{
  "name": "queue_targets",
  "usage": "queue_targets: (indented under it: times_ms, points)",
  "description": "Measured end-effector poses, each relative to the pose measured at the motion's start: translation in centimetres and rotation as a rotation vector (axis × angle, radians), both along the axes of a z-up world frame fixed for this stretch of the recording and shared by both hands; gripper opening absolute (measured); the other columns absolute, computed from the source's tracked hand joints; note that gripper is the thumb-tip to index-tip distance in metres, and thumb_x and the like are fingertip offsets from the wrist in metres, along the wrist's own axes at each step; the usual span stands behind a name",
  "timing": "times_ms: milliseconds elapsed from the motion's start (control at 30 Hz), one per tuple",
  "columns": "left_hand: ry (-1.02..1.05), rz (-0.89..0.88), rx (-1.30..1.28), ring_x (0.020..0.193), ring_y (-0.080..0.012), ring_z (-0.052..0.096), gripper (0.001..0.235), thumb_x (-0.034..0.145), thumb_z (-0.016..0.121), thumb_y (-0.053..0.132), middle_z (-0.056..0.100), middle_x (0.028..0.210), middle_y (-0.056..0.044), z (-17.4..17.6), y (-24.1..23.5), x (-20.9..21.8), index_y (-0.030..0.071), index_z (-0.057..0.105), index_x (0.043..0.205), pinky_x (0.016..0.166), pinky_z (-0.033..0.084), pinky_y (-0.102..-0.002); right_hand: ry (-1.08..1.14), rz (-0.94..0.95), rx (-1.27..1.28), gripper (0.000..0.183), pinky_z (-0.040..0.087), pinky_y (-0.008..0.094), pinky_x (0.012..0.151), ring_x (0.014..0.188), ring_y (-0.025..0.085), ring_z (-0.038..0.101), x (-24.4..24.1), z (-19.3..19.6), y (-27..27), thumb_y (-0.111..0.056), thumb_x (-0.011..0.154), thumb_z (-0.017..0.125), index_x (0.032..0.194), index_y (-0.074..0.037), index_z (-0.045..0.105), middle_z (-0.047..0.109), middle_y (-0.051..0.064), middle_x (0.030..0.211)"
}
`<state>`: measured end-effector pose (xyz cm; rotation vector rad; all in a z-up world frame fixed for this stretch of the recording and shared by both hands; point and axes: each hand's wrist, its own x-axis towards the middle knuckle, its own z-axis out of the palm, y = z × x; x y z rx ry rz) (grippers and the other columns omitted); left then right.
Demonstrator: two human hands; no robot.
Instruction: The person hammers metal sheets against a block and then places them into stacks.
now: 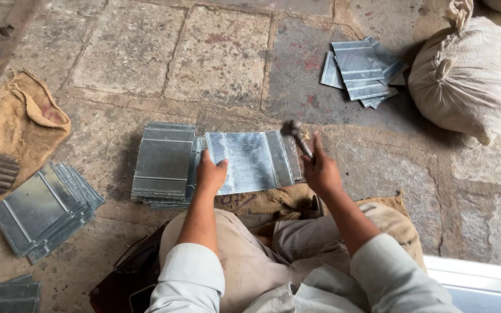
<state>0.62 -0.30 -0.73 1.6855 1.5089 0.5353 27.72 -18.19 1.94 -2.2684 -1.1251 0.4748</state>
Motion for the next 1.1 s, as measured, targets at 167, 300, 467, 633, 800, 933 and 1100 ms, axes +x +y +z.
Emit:
queue_targets:
  times_ms: [167, 300, 467, 633, 800, 933, 1100]
  points:
    - [-0.037, -0.003, -0.009, 0.115, -0.0441, 0.065, 0.059, 0.086, 0.075, 0.024, 0.069, 0.124, -0.023, 0.1, 0.2, 0.0, 0.006, 0.050, 0.136, 0.096, 0.052, -0.049, -0.266, 0.115, 0.462, 0.069, 0.053, 0.041, 0.054, 0.067, 0.029, 0.067, -0.2, -0.8, -0.6, -0.018, 0.106, 0.057, 0.165, -0.018, 0.022, 0.069, 0.022, 0.089]
    - [-0.051, 0.003, -0.011, 0.116, -0.0430, 0.066, 0.056, 0.086, 0.074, 0.023, 0.069, 0.126, -0.023, 0.3, -0.1, -0.1, 0.005, 0.051, 0.134, 0.096, 0.052, -0.048, -0.357, 0.248, 0.246, 0.073, 0.054, 0.042, 0.061, 0.070, 0.031, 0.070, -0.7, -0.7, -0.8, -0.014, 0.098, 0.063, 0.162, -0.029, 0.033, 0.073, 0.017, 0.092]
    - [0.009, 0.016, -0.022, 0.119, -0.0452, 0.062, 0.065, 0.086, 0.075, 0.025, 0.065, 0.129, -0.027, -0.4, -0.2, -0.3, 0.003, 0.046, 0.140, 0.098, 0.051, -0.048, 0.027, -0.061, 0.268, 0.074, 0.051, 0.041, 0.058, 0.066, 0.030, 0.067, -0.4, 0.2, -2.0, -0.018, 0.100, 0.060, 0.162, -0.011, 0.021, 0.069, 0.019, 0.083]
    - [0.010, 0.002, -0.006, 0.122, -0.0456, 0.061, 0.067, 0.088, 0.074, 0.026, 0.063, 0.131, -0.028, 0.0, -0.1, -0.1, 0.001, 0.044, 0.142, 0.100, 0.050, -0.048, -0.307, 0.208, 0.702, 0.057, 0.054, 0.039, 0.067, 0.075, 0.031, 0.066, -1.2, 0.9, -2.5, -0.012, 0.109, 0.053, 0.164, -0.011, 0.035, 0.065, 0.019, 0.098]
    - [-0.037, 0.009, 0.028, 0.120, -0.0441, 0.062, 0.068, 0.085, 0.074, 0.023, 0.064, 0.130, -0.027, 1.3, -0.4, -0.2, 0.001, 0.044, 0.142, 0.098, 0.050, -0.048, -0.211, 0.224, 0.076, 0.058, 0.053, 0.040, 0.058, 0.065, 0.030, 0.067, -1.1, 0.6, -0.8, -0.011, 0.098, 0.063, 0.153, -0.019, 0.048, 0.069, 0.015, 0.090]
    - [-0.012, 0.012, 0.006, 0.116, -0.0442, 0.065, 0.063, 0.089, 0.074, 0.023, 0.067, 0.125, -0.028, 1.0, -0.3, -0.3, -0.001, 0.047, 0.141, 0.096, 0.053, -0.047, -0.201, 0.057, 0.375, 0.057, 0.051, 0.042, 0.062, 0.072, 0.034, 0.065, -0.2, -0.1, -1.0, -0.015, 0.104, 0.064, 0.157, -0.008, 0.043, 0.065, 0.020, 0.091]
    - [-0.014, 0.006, 0.047, 0.112, -0.0438, 0.067, 0.059, 0.085, 0.077, 0.021, 0.069, 0.121, -0.026, 1.2, -0.2, -0.3, -0.002, 0.051, 0.134, 0.092, 0.053, -0.047, -0.245, 0.162, 0.734, 0.049, 0.054, 0.041, 0.064, 0.078, 0.030, 0.068, -1.8, 1.1, -1.2, -0.016, 0.111, 0.056, 0.156, -0.005, 0.042, 0.066, 0.018, 0.097]
